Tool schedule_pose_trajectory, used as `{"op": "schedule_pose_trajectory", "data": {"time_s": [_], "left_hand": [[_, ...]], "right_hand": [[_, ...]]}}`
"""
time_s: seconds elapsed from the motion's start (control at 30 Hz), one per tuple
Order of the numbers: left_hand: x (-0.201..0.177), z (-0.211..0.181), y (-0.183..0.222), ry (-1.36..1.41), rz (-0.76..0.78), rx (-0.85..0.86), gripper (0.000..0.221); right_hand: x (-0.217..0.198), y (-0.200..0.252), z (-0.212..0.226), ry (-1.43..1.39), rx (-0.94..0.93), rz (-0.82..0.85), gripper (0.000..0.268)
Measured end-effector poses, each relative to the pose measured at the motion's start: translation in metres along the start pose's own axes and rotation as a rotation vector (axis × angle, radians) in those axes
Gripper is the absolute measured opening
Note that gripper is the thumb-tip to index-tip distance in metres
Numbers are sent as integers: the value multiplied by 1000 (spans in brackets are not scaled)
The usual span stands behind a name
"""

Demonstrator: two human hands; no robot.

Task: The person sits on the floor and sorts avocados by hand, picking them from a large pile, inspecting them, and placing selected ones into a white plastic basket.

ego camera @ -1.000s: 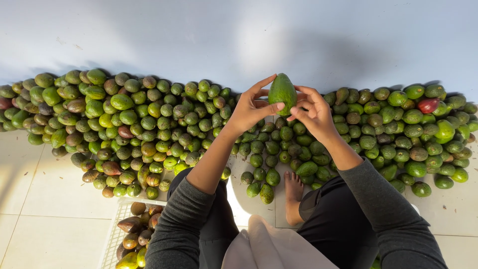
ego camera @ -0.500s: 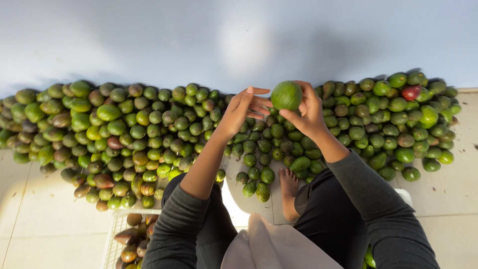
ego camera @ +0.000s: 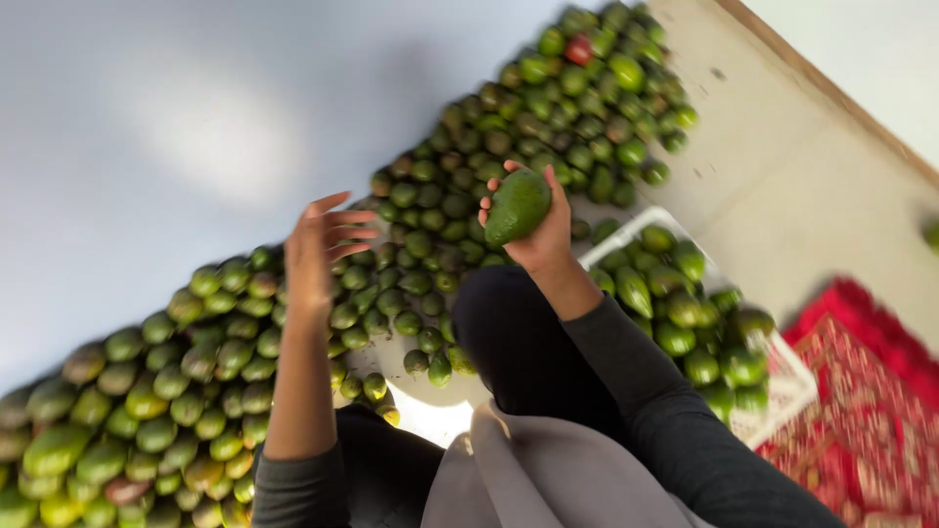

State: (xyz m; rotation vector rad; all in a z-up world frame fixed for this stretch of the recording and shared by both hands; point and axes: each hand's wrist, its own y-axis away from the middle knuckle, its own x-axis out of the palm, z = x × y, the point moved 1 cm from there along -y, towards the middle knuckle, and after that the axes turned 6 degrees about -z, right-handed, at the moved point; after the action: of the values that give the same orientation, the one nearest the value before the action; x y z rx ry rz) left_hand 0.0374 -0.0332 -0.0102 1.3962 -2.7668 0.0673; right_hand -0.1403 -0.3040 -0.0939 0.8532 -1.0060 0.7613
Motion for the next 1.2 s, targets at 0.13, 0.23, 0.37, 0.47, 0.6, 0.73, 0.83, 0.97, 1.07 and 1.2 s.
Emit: {"op": "schedule_pose_trajectory", "data": {"time_s": [0.13, 0.23, 0.37, 0.47, 0.6, 0.73, 0.83, 0.97, 1.07, 1.2], "left_hand": [[4, 12, -17, -66, 102, 3, 76], [1, 28, -24, -96, 135, -11, 77], [20, 4, -19, -218, 84, -54, 66], [48, -34, -7, -384, 8, -165, 56], [35, -16, -11, -399, 10, -126, 50], [30, -1, -12, -416, 8, -90, 47], [19, 11, -14, -469, 24, -38, 46], [16, 15, -16, -448, 38, -47, 40], [18, 11, -12, -459, 42, -51, 38], [14, 11, -10, -445, 96, -8, 44]], "right_hand": [[-71, 63, 36, -144, -192, -162, 74], [-126, 118, 63, -157, -280, -356, 75], [-226, 210, 98, -135, -406, -797, 39], [-269, 280, 123, -150, -485, -983, 30], [-330, 352, 136, -37, -612, -1268, 32], [-332, 398, 141, 267, -574, -1430, 31], [-349, 415, 144, 224, -538, -1661, 25], [-342, 425, 140, 47, -487, -1739, 49], [-366, 433, 147, 128, -508, -1734, 46], [-404, 437, 156, 415, -497, -1975, 49]]}}
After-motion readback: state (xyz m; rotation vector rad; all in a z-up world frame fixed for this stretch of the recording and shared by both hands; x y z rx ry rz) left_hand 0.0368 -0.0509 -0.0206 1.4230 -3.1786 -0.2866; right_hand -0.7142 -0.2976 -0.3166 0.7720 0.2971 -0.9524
